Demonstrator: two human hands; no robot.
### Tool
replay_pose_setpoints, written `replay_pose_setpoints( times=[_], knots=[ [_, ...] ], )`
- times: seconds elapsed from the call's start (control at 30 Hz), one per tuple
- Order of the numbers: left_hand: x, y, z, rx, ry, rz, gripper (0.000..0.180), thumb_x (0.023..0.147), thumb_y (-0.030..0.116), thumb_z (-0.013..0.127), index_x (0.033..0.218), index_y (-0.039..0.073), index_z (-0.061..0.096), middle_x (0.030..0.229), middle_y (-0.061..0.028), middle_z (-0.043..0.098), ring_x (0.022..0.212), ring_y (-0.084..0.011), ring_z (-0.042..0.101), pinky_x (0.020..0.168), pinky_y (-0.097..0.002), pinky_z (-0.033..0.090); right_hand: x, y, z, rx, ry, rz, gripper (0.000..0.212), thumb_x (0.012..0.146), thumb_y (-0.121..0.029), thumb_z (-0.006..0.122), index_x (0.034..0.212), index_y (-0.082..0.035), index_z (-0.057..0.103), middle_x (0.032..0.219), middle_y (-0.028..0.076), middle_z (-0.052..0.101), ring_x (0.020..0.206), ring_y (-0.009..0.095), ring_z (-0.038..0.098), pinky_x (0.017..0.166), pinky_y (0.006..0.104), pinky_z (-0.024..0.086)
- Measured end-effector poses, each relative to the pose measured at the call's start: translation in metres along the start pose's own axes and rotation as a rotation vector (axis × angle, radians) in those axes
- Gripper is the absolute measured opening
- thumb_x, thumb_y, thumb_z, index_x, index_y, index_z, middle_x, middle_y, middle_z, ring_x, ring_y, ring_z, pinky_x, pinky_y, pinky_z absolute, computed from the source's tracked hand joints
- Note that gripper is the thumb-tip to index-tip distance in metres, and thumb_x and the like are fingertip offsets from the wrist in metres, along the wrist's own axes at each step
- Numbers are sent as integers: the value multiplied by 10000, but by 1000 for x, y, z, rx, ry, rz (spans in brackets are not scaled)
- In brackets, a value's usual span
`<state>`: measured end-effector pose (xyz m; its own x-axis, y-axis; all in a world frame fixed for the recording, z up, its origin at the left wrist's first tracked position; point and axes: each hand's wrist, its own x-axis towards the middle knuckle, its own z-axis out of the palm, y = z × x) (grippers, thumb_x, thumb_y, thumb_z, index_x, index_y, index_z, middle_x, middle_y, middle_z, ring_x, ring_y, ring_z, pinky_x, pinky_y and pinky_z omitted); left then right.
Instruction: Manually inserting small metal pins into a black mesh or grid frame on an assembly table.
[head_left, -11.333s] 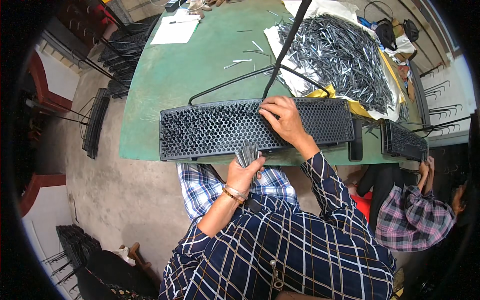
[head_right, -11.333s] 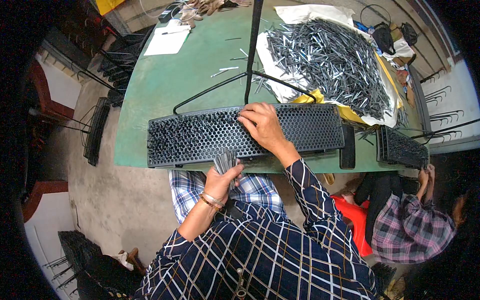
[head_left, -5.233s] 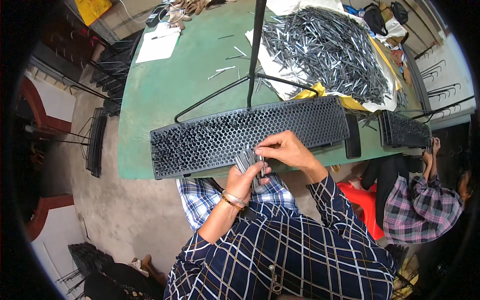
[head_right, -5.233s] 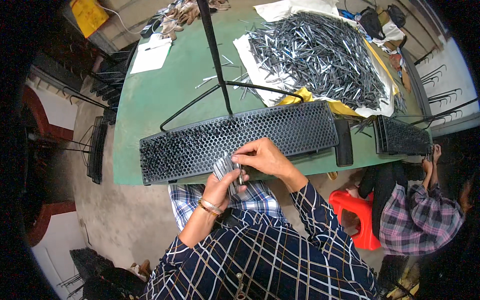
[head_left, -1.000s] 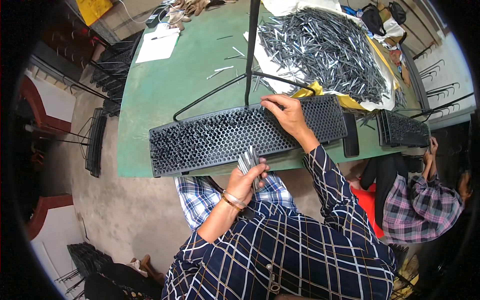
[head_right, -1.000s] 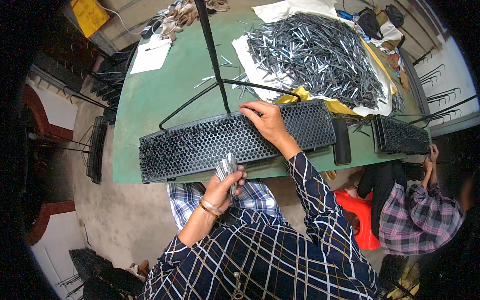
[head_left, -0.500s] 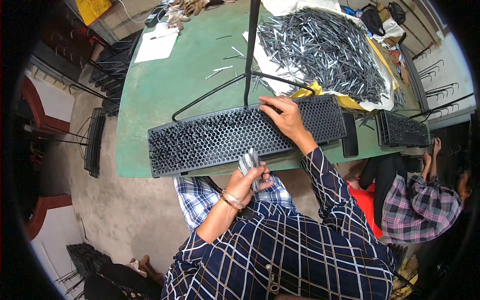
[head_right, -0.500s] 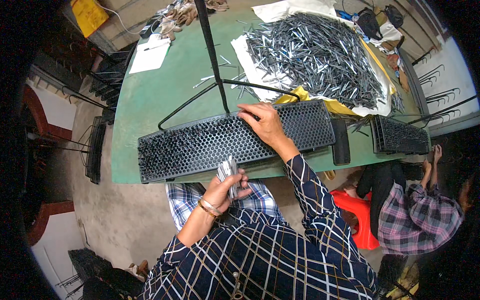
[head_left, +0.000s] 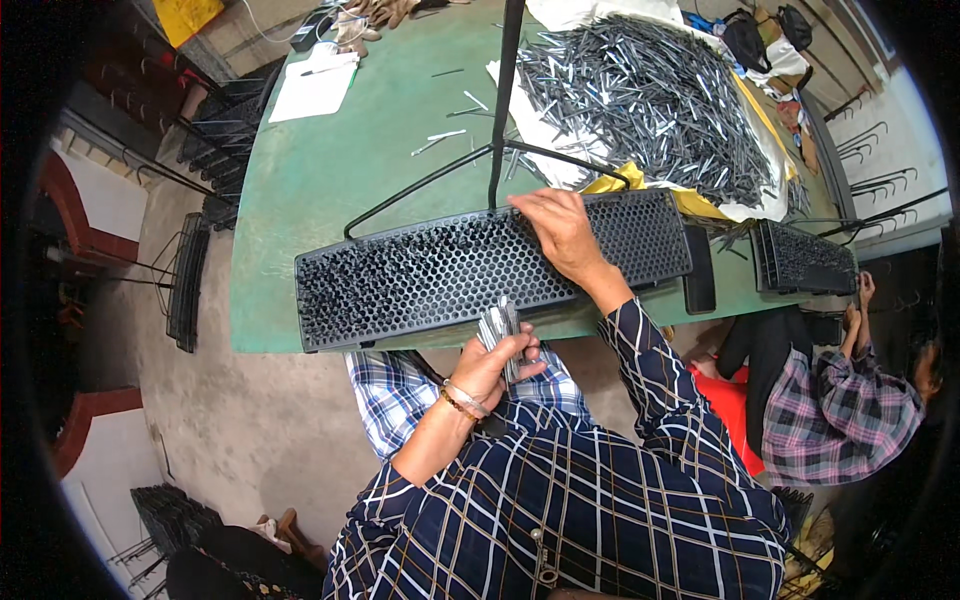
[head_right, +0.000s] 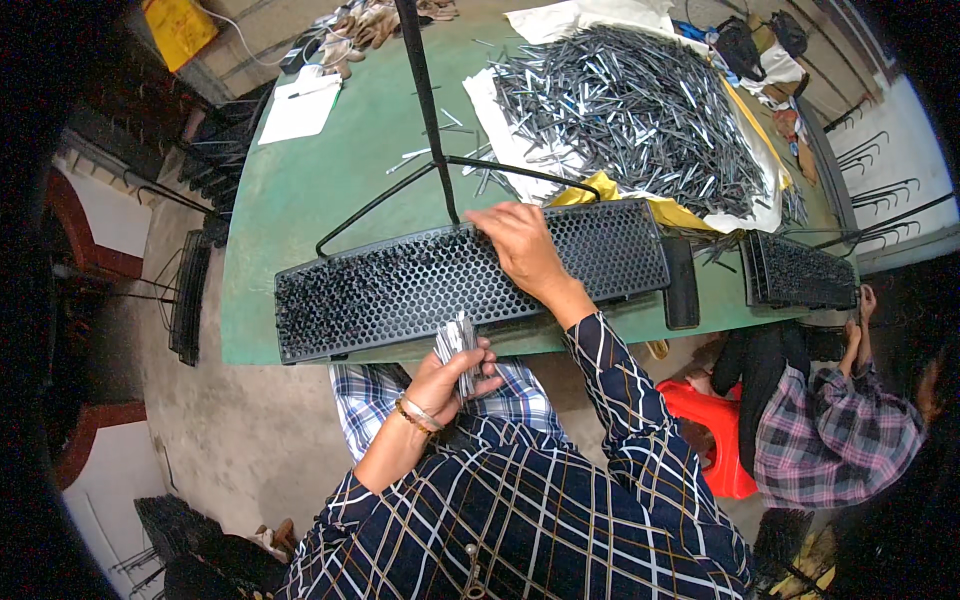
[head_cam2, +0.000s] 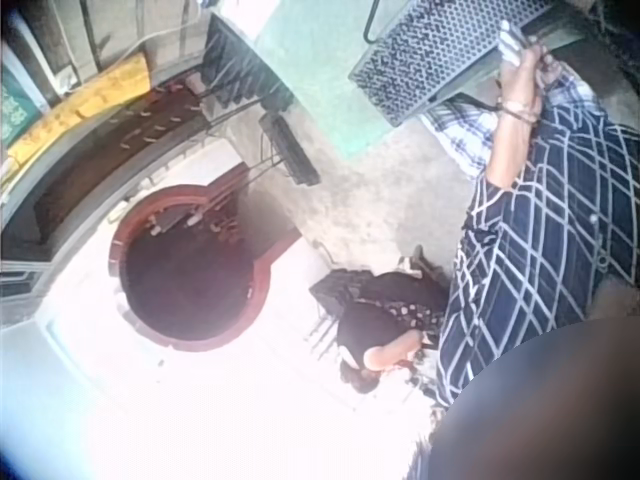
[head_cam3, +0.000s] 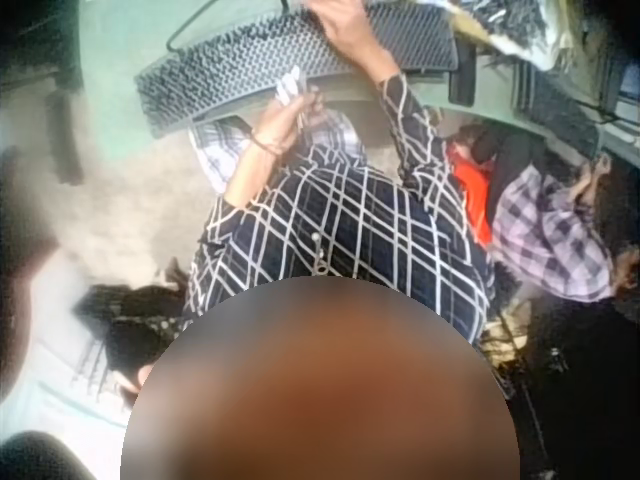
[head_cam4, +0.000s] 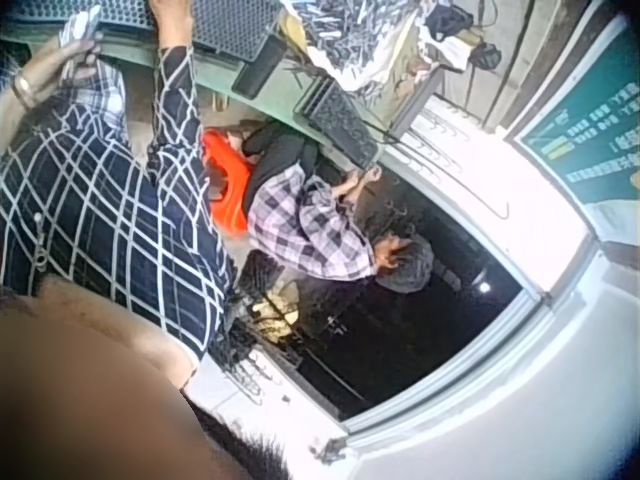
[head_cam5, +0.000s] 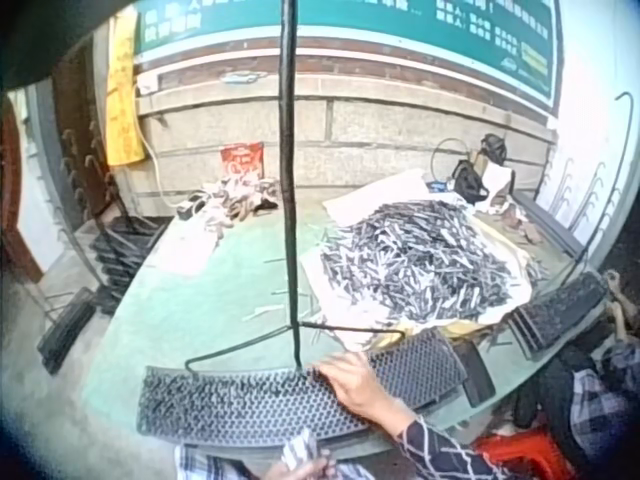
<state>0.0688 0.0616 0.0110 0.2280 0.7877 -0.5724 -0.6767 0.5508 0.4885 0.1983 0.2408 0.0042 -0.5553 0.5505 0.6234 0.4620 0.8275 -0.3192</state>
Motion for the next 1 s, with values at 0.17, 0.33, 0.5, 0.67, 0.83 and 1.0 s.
replay_pose_setpoints(
  times=[0.17, 0.33, 0.5, 0.67, 0.83, 1.0],
  knots=[
    [1, 3, -5, -72, -23, 49, 213, 863, 89, 584, 1055, 6, 546, 913, -69, 586, 815, -153, 591, 747, -352, 569, -3, -20, -19, 178, 107, 288, 210, 857, -48, 574, 1056, -14, 632, 975, 90, 658, 850, 217, 604, 778, 311, 447],
    [4, 11, 1, -75, -40, 137, 221, 872, 90, 571, 1077, 10, 552, 964, -80, 600, 857, -177, 605, 756, -349, 566, -21, -58, -36, 864, -383, 683, 190, 845, -155, 647, 918, 19, 672, 832, 59, 651, 742, 84, 582, 639, 237, 474],
    [4, 8, 4, -41, -35, 127, 240, 878, 84, 558, 1111, 27, 554, 996, -89, 612, 885, -188, 620, 738, -347, 574, -28, -68, -37, 1081, -437, 924, 159, 834, -114, 663, 921, 19, 676, 777, 18, 642, 711, 55, 565, 608, 206, 457],
    [4, 8, 7, 4, 37, 122, 216, 880, 97, 561, 1083, 24, 570, 976, -93, 624, 867, -192, 631, 699, -333, 579, -33, -63, -38, 1025, -391, 947, 144, 847, -113, 646, 913, 12, 675, 786, 23, 652, 681, 56, 566, 596, 198, 458],
    [5, 8, 7, 21, 125, 97, 188, 877, 106, 568, 1041, 14, 580, 943, -94, 633, 840, -183, 638, 685, -320, 576, -22, -53, -43, 1003, -65, 778, 158, 878, -117, 607, 949, 19, 645, 838, 41, 665, 692, 63, 566, 628, 202, 468],
    [4, 6, 11, 64, 146, 92, 193, 854, 105, 601, 1015, 0, 584, 914, -91, 634, 792, -171, 634, 614, -284, 553, -1, -15, -40, 726, 151, 700, 174, 883, -105, 594, 974, 36, 639, 858, 53, 667, 741, 89, 606, 682, 216, 490]
  ],
)
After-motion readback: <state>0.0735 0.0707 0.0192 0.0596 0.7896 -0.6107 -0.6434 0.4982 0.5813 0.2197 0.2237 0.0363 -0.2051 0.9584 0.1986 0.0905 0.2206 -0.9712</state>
